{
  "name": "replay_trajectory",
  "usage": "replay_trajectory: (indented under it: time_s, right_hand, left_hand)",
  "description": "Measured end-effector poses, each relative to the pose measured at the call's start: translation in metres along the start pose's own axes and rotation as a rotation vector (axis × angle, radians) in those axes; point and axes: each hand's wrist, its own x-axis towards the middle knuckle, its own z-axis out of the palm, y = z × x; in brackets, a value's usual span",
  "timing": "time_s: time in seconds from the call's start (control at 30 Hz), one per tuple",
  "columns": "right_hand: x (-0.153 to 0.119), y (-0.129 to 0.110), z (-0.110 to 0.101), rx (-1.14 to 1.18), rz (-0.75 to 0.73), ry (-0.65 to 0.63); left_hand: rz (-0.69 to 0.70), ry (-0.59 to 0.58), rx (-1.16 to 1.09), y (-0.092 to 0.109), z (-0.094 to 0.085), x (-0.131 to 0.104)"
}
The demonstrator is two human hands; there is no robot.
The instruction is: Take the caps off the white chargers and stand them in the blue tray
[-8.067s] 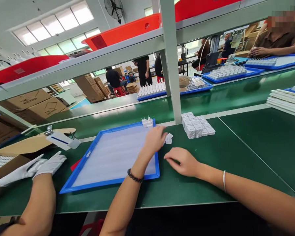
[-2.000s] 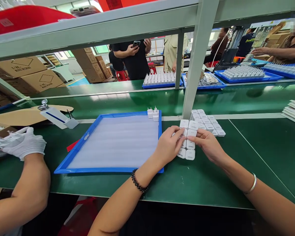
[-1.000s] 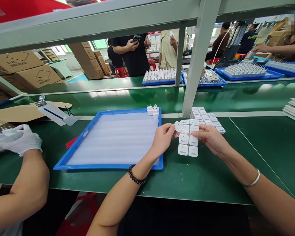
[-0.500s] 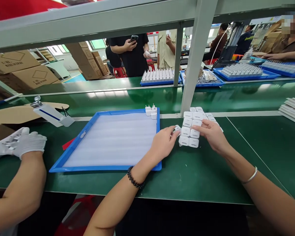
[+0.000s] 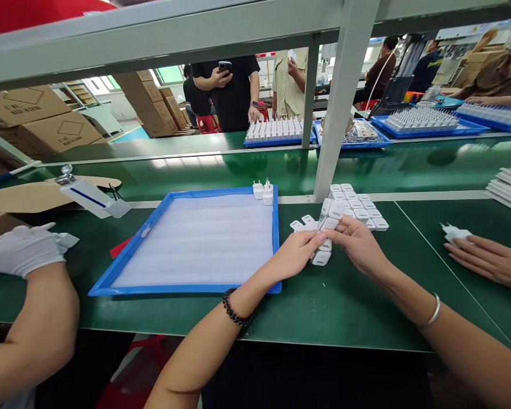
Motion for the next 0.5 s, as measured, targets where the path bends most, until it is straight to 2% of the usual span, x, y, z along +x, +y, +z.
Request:
replay_trajectory:
  time_s: [0.13, 0.3, 0.4, 0.5]
  right_hand:
    - [-0.001, -0.007, -0.003, 0.054, 0.070, -0.029]
    - [0.002, -0.013, -0.010, 0.146, 0.137, -0.051]
    - [0.009, -0.017, -0.022, 0.108, 0.056, 0.068]
    - [0.016, -0.023, -0.039, 0.029, -0.115, 0.249]
  left_hand:
    - [0.001, -0.004, -0.190, -0.006, -0.003, 0.003]
    - [0.045, 0.095, -0.136, -0.004, -0.008, 0.002]
    - [0.062, 0.153, -0.146, 0.002, -0.012, 0.000]
    - [-0.027, 0.173, -0.179, 0.002, -0.017, 0.001]
